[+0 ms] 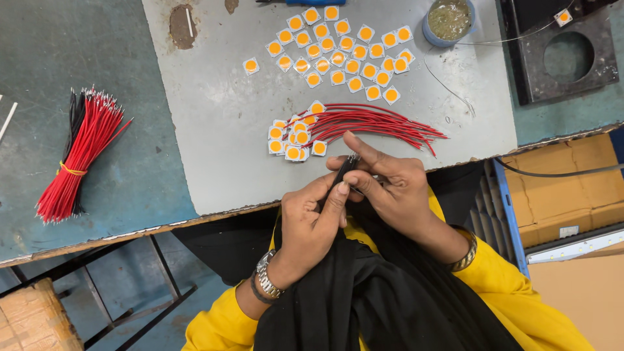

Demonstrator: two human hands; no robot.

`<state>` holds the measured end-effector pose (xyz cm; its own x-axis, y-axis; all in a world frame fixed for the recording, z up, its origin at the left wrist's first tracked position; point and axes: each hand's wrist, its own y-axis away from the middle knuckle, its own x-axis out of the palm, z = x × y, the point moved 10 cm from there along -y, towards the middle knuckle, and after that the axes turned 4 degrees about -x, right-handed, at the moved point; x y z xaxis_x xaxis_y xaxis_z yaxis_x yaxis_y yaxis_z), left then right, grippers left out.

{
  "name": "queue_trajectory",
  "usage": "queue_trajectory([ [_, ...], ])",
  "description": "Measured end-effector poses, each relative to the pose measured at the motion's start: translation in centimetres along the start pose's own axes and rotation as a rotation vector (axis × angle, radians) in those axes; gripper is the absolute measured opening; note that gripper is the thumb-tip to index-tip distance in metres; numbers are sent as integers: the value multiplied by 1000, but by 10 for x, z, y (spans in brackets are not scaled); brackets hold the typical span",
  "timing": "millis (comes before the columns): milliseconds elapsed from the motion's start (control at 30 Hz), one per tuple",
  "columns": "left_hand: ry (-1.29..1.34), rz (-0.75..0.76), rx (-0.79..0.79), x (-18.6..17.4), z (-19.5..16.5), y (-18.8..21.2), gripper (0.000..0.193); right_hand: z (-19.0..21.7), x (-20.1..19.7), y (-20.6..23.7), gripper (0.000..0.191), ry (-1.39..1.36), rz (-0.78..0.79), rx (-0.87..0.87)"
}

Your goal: The person solders red wires to the terminals of small square LED modules on a workbench. They repeatedly dip the wire ends into a small container of solder paste, then use a soldering iron to attach each wire to an LED. The person also uses pliers to strip wire ends and organizes bundles of red and black wires.

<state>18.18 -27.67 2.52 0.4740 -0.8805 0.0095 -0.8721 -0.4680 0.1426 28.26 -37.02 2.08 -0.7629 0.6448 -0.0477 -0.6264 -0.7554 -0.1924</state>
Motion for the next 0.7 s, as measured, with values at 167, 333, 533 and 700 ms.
queue_trajectory([
  [167, 6, -2, -18, 1, 3, -1, 28, 8, -2, -3, 42, 79, 3, -126],
  [333, -59, -28, 4, -1, -4, -1, 26, -3, 0, -4, 39, -145, -20, 35],
  [533, -145, -21, 185, -6, -31, 8, 20, -13, -1, 8, 37, -282, -3, 150],
  [700, -71, -116, 113, -38, -26, 16, 19, 35, 30, -48, 47, -268, 315, 190],
])
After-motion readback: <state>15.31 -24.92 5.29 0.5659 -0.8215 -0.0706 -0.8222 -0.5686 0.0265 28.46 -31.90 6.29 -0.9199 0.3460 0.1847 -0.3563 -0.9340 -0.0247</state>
